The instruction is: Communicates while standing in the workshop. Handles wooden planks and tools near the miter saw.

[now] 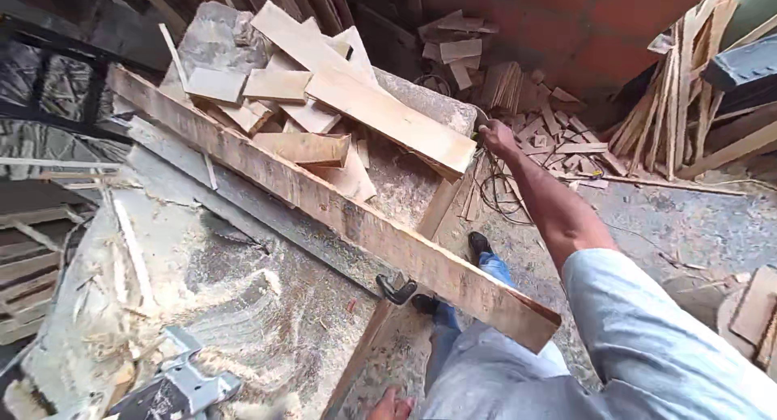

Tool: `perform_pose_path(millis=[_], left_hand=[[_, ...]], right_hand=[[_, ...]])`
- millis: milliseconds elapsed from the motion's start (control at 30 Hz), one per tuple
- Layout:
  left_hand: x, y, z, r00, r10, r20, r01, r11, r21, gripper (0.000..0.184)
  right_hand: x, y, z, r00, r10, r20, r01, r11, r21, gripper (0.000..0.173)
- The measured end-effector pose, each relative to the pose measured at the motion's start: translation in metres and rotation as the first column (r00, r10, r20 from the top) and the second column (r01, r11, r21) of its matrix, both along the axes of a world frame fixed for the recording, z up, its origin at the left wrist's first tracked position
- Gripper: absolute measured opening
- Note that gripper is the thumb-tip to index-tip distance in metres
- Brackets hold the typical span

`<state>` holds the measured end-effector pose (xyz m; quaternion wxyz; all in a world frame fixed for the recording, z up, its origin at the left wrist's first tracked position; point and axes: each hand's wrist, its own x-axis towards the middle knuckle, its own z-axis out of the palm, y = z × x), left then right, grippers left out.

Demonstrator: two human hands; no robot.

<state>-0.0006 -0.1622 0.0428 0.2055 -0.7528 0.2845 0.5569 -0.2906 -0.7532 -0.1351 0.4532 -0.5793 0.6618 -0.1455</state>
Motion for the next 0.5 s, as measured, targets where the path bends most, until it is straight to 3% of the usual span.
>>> perform_pose_path(millis=[100, 200, 267, 400, 500], left_hand=[[-0.027, -0.031, 0.009, 0.976, 0.161, -0.148, -0.173, 0.983, -0.068, 0.051], [-0.029, -0.039, 0.017, 0.958, 0.280, -0.064, -0.287, 0.945, -0.157, 0.050], [-0.025, -0.032, 0.020, 0.953, 0.298, 0.060, -0.280, 0.938, -0.204, 0.051], [-0.011, -0.003, 0.023, 0.941, 0.277, 0.194, -0.272, 0.961, -0.052, 0.058], [-0.021, 0.019, 0.018, 0.936, 0.295, 0.194, -0.303, 0.953, 0.015, 0.058]], right_hand=[[0.039, -0.026, -0.049, 0.994, 0.010, 0.111, -0.008, 1.000, -0.016, 0.050], [0.042, -0.032, -0.076, 0.999, -0.024, -0.044, 0.025, 1.000, 0.008, 0.052], [0.042, -0.033, -0.067, 0.998, 0.035, -0.059, -0.033, 0.999, 0.035, 0.051], [0.039, -0.026, -0.045, 0.981, 0.082, 0.176, -0.075, 0.996, -0.044, 0.062], [0.036, -0.036, -0.049, 0.972, 0.201, 0.122, -0.195, 0.979, -0.062, 0.056]])
